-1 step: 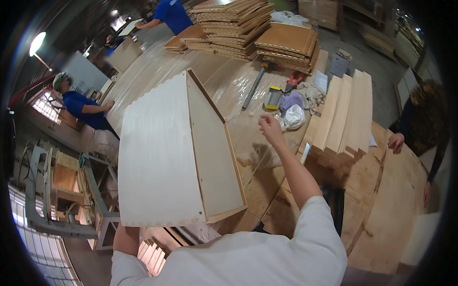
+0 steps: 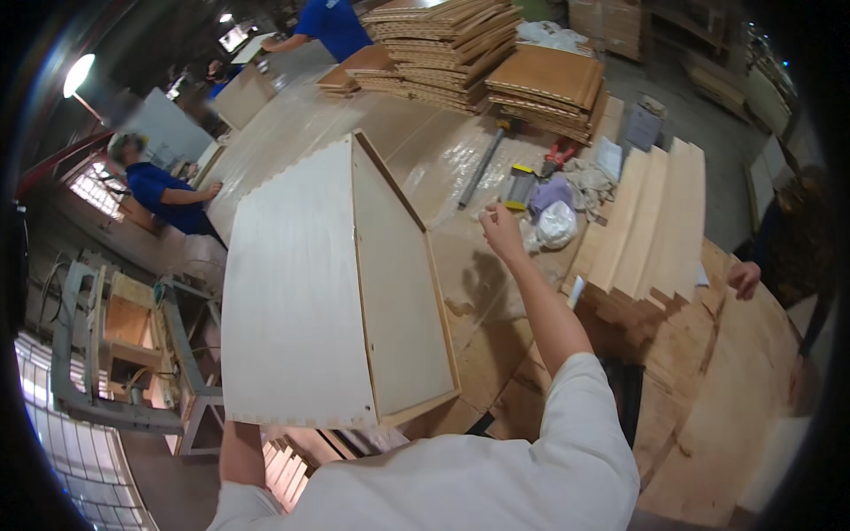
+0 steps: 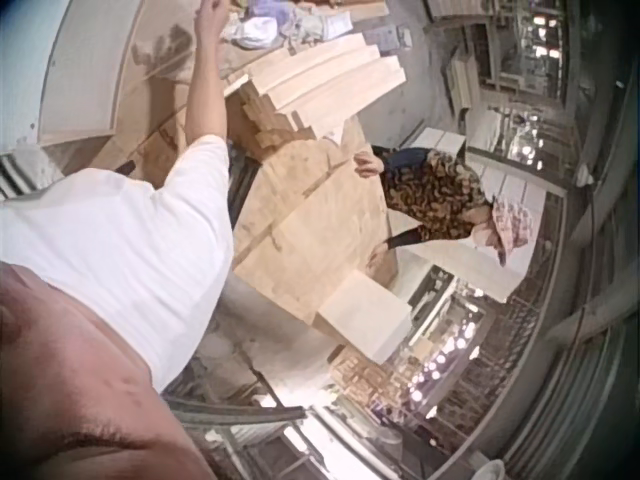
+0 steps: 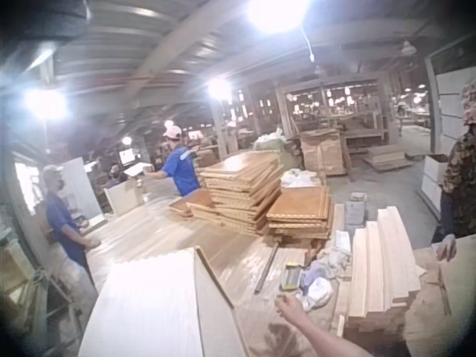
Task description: The person assembles wooden boxes by aligning panels and securing them with a pneumatic nail gun. They repeatedly reposition the box, apply glue to edges, and use a hammer to adjust joints before fastening. The process continues with multiple units in a workshop setting.
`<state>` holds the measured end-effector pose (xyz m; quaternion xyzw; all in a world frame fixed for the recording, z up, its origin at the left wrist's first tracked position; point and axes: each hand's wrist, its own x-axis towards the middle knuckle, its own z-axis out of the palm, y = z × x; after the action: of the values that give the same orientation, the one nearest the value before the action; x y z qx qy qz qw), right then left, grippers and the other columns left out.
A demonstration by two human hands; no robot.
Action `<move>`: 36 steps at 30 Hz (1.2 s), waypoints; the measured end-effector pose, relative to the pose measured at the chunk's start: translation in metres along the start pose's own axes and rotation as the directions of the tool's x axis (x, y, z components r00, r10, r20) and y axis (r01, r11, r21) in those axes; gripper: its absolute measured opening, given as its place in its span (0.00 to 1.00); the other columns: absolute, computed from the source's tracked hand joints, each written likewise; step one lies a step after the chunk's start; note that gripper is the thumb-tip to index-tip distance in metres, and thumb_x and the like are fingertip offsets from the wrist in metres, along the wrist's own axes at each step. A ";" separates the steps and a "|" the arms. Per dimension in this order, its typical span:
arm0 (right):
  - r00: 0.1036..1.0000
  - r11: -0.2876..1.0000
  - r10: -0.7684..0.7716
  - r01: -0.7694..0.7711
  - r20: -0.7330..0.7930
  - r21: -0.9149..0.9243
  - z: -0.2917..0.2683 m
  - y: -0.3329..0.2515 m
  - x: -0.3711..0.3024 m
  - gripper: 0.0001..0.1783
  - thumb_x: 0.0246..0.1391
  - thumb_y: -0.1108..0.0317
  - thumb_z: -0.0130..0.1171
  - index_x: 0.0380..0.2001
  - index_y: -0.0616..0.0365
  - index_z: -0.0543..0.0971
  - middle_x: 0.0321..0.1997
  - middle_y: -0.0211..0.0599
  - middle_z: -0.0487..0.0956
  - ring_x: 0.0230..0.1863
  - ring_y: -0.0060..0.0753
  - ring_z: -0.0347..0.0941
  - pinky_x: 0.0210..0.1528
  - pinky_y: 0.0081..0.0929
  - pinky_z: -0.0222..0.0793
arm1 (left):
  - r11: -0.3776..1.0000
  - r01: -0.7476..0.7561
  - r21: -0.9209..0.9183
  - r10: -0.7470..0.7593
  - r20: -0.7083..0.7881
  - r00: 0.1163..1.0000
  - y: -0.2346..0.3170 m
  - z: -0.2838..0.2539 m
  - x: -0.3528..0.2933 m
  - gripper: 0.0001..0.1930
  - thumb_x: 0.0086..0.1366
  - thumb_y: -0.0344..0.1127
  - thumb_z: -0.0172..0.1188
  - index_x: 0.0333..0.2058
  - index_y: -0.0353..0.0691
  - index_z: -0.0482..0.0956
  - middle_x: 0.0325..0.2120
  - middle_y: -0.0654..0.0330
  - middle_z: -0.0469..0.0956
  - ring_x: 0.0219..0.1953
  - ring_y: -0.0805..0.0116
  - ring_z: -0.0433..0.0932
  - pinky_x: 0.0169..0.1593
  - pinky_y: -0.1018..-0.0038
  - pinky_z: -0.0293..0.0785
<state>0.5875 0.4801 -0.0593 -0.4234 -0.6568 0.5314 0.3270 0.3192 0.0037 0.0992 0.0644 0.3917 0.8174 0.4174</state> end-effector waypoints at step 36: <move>0.913 0.901 -0.406 0.395 0.028 0.179 -0.073 -0.113 -0.198 0.41 0.54 0.78 0.44 0.70 0.43 0.49 0.21 0.24 0.66 0.18 0.15 0.60 0.24 0.23 0.73 | -0.500 -0.473 0.725 0.047 0.568 0.822 0.027 0.092 -0.029 0.25 0.68 0.48 0.47 0.61 0.44 0.63 0.64 0.48 0.54 0.68 0.46 0.48 0.68 0.57 0.46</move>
<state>0.7132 0.3231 0.0708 -0.2327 -0.6925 0.5201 0.4424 0.3603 0.0275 0.1873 0.5857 0.7909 0.1762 -0.0209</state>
